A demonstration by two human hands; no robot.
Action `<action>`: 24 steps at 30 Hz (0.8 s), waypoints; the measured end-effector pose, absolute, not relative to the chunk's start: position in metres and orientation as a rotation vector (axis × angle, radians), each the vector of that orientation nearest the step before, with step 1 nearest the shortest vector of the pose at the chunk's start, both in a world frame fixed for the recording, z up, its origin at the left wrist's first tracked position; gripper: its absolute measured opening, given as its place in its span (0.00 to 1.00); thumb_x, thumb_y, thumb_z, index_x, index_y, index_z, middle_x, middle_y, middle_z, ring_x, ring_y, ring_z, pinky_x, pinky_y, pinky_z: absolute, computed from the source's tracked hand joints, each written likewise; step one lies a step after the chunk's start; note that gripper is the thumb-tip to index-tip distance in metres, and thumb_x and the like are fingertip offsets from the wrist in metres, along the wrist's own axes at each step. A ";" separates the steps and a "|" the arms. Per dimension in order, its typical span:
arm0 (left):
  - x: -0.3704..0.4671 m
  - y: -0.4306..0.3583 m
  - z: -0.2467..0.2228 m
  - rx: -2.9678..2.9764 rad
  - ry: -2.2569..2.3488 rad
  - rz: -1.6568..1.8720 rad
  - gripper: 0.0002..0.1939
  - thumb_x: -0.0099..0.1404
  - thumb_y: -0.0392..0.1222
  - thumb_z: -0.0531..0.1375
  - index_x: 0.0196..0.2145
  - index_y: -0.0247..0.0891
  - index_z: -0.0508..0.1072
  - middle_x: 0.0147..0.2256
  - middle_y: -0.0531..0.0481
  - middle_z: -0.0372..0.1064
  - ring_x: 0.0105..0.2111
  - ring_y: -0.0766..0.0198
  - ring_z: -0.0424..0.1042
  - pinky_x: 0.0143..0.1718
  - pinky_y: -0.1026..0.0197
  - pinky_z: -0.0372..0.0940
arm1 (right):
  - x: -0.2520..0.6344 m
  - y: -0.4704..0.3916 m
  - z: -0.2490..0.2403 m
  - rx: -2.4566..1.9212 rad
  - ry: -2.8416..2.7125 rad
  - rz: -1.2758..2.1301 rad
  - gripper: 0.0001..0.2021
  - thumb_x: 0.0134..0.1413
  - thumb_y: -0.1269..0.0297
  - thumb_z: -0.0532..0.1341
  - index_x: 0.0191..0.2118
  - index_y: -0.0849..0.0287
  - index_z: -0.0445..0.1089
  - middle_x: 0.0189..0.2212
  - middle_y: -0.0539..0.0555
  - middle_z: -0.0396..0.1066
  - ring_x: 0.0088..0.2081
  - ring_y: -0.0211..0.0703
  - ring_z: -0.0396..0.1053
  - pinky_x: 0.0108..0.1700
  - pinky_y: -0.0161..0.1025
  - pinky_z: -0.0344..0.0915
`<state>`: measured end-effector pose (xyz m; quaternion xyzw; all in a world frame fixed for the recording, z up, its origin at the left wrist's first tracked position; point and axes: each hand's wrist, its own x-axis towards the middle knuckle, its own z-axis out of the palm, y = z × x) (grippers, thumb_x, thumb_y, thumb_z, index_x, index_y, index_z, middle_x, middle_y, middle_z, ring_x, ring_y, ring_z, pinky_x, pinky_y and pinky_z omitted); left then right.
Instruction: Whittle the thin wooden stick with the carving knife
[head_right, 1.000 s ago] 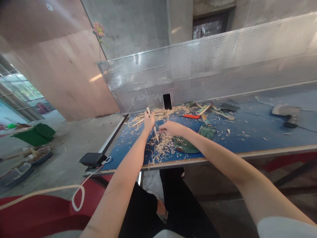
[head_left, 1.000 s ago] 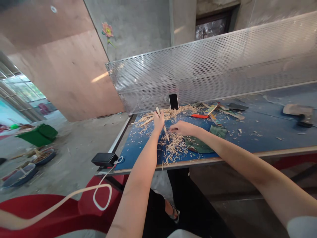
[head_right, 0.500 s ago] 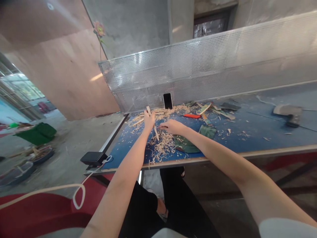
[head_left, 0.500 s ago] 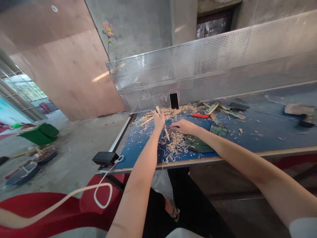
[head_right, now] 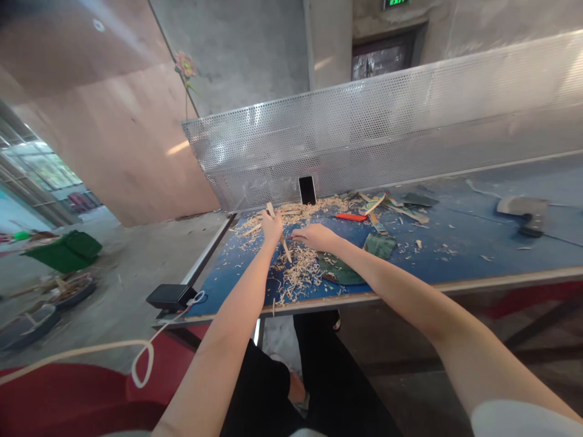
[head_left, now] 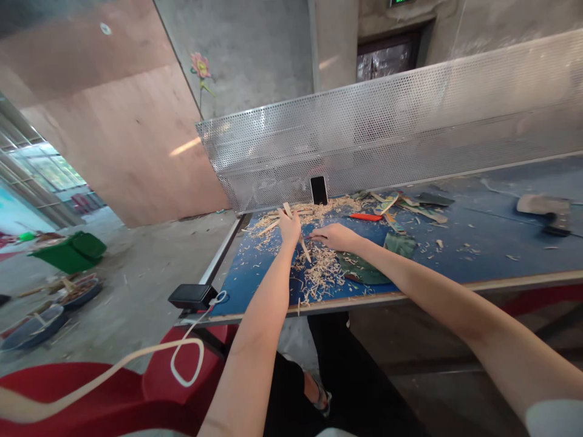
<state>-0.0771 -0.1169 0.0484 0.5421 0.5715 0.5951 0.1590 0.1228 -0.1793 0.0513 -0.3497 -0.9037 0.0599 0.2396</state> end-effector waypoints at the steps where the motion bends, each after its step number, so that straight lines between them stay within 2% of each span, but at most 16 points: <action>1: -0.077 -0.117 0.048 1.542 1.636 1.690 0.11 0.74 0.47 0.64 0.47 0.43 0.67 0.38 0.40 0.75 0.42 0.44 0.79 0.47 0.50 0.68 | 0.122 -0.179 0.051 -0.954 -2.488 0.224 0.18 0.75 0.56 0.56 0.51 0.55 0.83 0.34 0.57 0.83 0.30 0.46 0.72 0.37 0.40 0.60; 4: -0.078 -0.117 0.047 1.520 1.644 1.666 0.11 0.75 0.47 0.64 0.49 0.43 0.68 0.41 0.39 0.77 0.44 0.44 0.79 0.48 0.49 0.68 | 0.123 -0.182 0.053 -0.865 -2.565 0.419 0.16 0.73 0.58 0.58 0.47 0.56 0.83 0.29 0.54 0.80 0.26 0.42 0.66 0.33 0.39 0.57; 8: -0.079 -0.118 0.047 1.488 1.647 1.638 0.10 0.75 0.45 0.63 0.49 0.42 0.69 0.41 0.40 0.76 0.44 0.45 0.79 0.48 0.49 0.68 | 0.127 -0.189 0.056 -0.755 -2.687 0.454 0.12 0.69 0.62 0.60 0.40 0.57 0.82 0.27 0.53 0.78 0.26 0.41 0.64 0.32 0.39 0.54; 13: -0.079 -0.118 0.048 1.509 1.619 1.665 0.07 0.74 0.43 0.63 0.44 0.43 0.68 0.38 0.42 0.75 0.43 0.46 0.79 0.47 0.50 0.68 | 0.128 -0.191 0.055 -0.828 -2.508 0.397 0.16 0.74 0.57 0.58 0.48 0.57 0.83 0.27 0.52 0.78 0.24 0.40 0.63 0.33 0.39 0.55; 18: -0.080 -0.116 0.047 1.538 1.611 1.673 0.07 0.74 0.44 0.63 0.43 0.43 0.67 0.38 0.42 0.74 0.41 0.48 0.78 0.47 0.50 0.68 | 0.125 -0.179 0.046 -0.914 -2.447 0.214 0.16 0.75 0.56 0.57 0.49 0.55 0.81 0.32 0.55 0.81 0.30 0.44 0.72 0.36 0.38 0.58; 21: -0.079 -0.113 0.044 1.510 1.523 1.682 0.11 0.75 0.50 0.63 0.45 0.44 0.68 0.35 0.45 0.72 0.36 0.50 0.77 0.42 0.52 0.68 | 0.123 -0.177 0.041 -0.944 -2.482 0.146 0.15 0.76 0.57 0.57 0.51 0.53 0.81 0.38 0.56 0.84 0.36 0.46 0.75 0.39 0.37 0.60; 24: -0.076 -0.110 0.039 1.422 1.299 1.626 0.17 0.76 0.60 0.60 0.47 0.44 0.67 0.27 0.55 0.62 0.24 0.59 0.68 0.33 0.56 0.64 | 0.121 -0.180 0.041 -0.930 -2.494 0.171 0.15 0.76 0.58 0.57 0.52 0.54 0.81 0.38 0.56 0.84 0.35 0.45 0.74 0.39 0.38 0.60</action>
